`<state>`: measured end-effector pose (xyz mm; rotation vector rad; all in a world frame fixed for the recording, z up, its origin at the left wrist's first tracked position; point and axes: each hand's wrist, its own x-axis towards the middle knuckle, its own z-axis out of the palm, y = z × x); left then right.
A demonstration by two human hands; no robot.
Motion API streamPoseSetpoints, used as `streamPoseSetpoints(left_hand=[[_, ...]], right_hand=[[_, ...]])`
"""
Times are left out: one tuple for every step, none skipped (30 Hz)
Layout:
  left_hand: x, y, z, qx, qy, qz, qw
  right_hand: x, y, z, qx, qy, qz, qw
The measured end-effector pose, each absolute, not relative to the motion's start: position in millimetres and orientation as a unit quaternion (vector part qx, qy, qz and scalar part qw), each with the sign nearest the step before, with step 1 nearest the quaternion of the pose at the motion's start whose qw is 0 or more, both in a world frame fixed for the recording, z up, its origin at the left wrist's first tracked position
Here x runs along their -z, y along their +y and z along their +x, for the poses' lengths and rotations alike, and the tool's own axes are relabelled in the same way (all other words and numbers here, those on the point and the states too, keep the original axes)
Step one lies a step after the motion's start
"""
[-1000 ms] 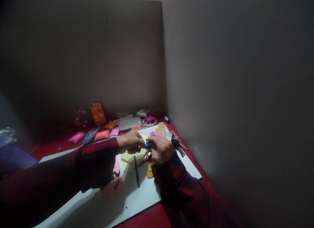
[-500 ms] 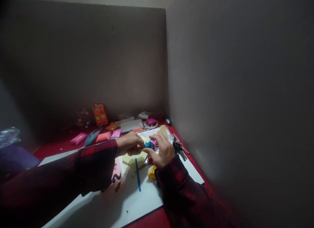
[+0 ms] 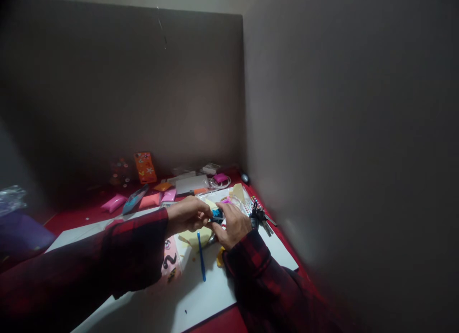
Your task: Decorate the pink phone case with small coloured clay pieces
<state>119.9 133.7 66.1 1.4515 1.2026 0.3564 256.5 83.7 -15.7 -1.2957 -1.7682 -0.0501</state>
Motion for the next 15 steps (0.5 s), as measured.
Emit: streamPoseSetpoints(left_hand=[[-67, 132, 120, -0.135, 0.519, 0.612, 0.581], [-68, 130, 121, -0.121, 0.524, 0.606, 0.586], [-70, 128, 121, -0.114, 0.525, 0.602, 0.590], [-72, 126, 120, -0.115, 0.523, 0.602, 0.592], [-75, 124, 119, -0.120, 0.519, 0.603, 0.594], [-78, 123, 117, -0.129, 0.515, 0.604, 0.594], [-81, 122, 113, -0.142, 0.510, 0.606, 0.594], [-84, 122, 108, -0.158, 0.505, 0.607, 0.593], [-87, 121, 102, -0.177, 0.500, 0.607, 0.592], [-90, 120, 95, -0.197, 0.495, 0.606, 0.591], [-92, 119, 86, -0.218, 0.491, 0.604, 0.589], [-94, 117, 77, -0.236, 0.487, 0.600, 0.589], [-95, 115, 66, -0.251, 0.486, 0.595, 0.589], [-95, 113, 56, -0.264, 0.488, 0.589, 0.588], [-95, 110, 45, -0.280, 0.491, 0.582, 0.585]], right_hand=[[17, 84, 255, 0.024, -0.713, -0.529, 0.459], [17, 84, 254, 0.027, -0.710, -0.531, 0.462], [17, 85, 254, 0.030, -0.706, -0.533, 0.464], [16, 85, 256, 0.034, -0.701, -0.537, 0.467], [14, 86, 259, 0.039, -0.693, -0.544, 0.471], [11, 88, 263, 0.044, -0.682, -0.553, 0.476], [9, 89, 268, 0.048, -0.668, -0.565, 0.482], [6, 90, 274, 0.052, -0.651, -0.580, 0.488], [4, 92, 279, 0.052, -0.635, -0.595, 0.490], [2, 93, 284, 0.048, -0.623, -0.609, 0.489], [1, 93, 287, 0.039, -0.616, -0.621, 0.483], [1, 94, 290, 0.028, -0.616, -0.629, 0.474], [2, 94, 291, 0.015, -0.619, -0.634, 0.463], [4, 95, 292, 0.003, -0.625, -0.636, 0.452], [6, 95, 292, -0.006, -0.630, -0.637, 0.444]])
